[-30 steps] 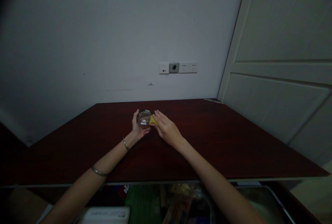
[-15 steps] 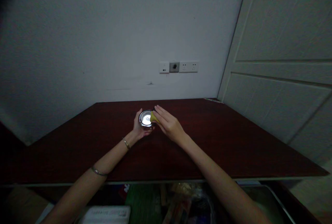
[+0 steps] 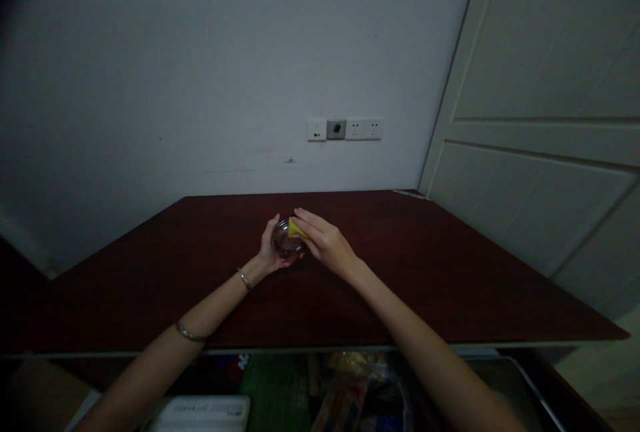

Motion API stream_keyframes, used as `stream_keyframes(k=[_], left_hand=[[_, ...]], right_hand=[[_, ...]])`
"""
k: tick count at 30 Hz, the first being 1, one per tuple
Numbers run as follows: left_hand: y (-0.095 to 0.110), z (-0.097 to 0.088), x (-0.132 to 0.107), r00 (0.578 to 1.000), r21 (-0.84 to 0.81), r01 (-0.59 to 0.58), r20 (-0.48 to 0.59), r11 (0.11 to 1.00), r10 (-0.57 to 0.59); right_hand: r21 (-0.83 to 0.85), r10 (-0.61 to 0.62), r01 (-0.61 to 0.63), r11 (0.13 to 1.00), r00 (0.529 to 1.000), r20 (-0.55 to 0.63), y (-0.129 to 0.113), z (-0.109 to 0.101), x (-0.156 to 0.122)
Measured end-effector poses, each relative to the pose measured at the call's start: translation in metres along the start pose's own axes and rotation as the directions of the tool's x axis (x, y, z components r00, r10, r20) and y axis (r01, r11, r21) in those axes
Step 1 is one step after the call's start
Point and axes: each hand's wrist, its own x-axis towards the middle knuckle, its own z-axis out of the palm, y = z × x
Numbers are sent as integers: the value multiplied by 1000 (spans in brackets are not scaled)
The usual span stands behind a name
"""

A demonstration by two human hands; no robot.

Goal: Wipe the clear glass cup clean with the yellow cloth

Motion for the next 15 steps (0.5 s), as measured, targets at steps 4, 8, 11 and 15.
stream_keyframes(k=[4, 8, 11, 15], left_hand=[[-4, 2, -1, 1000, -8, -3, 9, 1000, 3], [-4, -1, 0, 1000, -79, -13, -28, 997, 11], [-3, -4, 1, 994, -187, -39, -111, 982, 18], [-2, -2, 0, 981, -234, -37, -194, 972, -10]], right_hand=[[-28, -16, 16, 999, 1000, -10, -6, -3, -9], [-64, -29, 32, 997, 999, 37, -13, -6, -18], [-96, -44, 51, 994, 997, 70, -17, -4, -23], [-142, -85, 100, 985, 991, 107, -24, 2, -23]])
